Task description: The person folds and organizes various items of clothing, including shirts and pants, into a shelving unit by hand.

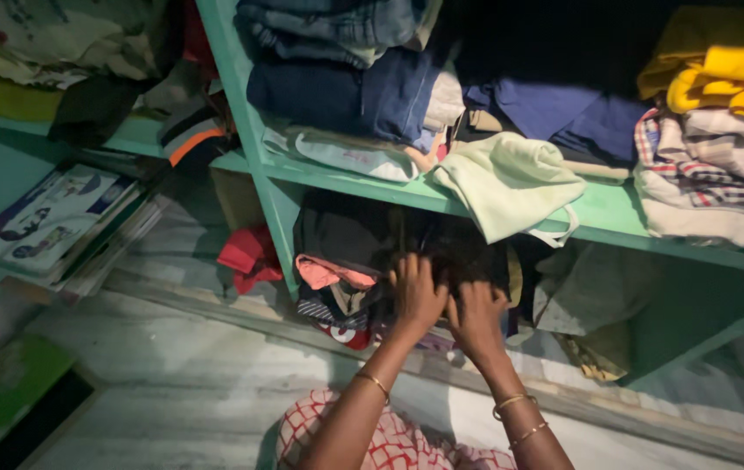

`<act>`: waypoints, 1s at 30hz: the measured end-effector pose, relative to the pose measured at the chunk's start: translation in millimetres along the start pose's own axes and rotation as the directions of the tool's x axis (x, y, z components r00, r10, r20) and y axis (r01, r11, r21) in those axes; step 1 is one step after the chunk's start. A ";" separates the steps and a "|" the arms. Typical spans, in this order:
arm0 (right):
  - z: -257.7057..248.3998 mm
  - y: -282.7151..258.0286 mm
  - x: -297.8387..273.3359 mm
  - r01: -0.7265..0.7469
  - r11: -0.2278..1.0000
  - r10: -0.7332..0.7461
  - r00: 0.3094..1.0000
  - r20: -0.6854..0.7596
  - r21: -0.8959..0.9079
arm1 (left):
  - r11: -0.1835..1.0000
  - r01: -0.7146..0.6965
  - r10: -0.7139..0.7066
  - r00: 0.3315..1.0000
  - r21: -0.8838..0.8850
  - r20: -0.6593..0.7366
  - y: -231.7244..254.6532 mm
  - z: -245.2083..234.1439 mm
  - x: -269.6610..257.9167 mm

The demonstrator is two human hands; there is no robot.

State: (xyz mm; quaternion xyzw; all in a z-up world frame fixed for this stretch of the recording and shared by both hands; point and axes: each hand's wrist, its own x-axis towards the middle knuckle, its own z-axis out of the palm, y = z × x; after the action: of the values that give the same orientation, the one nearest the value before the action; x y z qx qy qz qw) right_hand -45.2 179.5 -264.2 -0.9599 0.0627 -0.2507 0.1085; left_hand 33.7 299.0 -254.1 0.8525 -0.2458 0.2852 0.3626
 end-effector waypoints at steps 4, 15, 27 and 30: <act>24.3 0.7 -10.7 -0.019 0.997 0.028 0.994 0.108 -0.077 | 0.960 0.280 -0.276 0.956 -0.021 0.095 -34.7 30.5 -14.4; 30.4 -1.1 -14.7 0.052 0.984 -0.029 0.991 -0.130 0.172 | 0.959 0.256 -0.264 0.963 -0.121 -0.055 -13.1 21.5 -8.8; 46.5 36.7 -24.8 -0.248 0.283 0.517 0.853 0.070 0.926 | 0.864 0.045 0.018 0.993 -0.501 0.120 26.8 52.4 -16.4; 44.9 49.8 -32.8 -0.043 -0.217 0.473 0.869 0.143 0.975 | 0.721 0.139 0.149 0.926 -0.679 0.348 62.9 27.6 -13.4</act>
State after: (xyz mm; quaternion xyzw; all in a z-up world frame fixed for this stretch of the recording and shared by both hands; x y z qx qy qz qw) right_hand -54.6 145.0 -329.7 -0.4542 0.0689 -0.3144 0.8307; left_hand -6.8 242.2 -248.8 0.6923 -0.4020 0.0036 0.5992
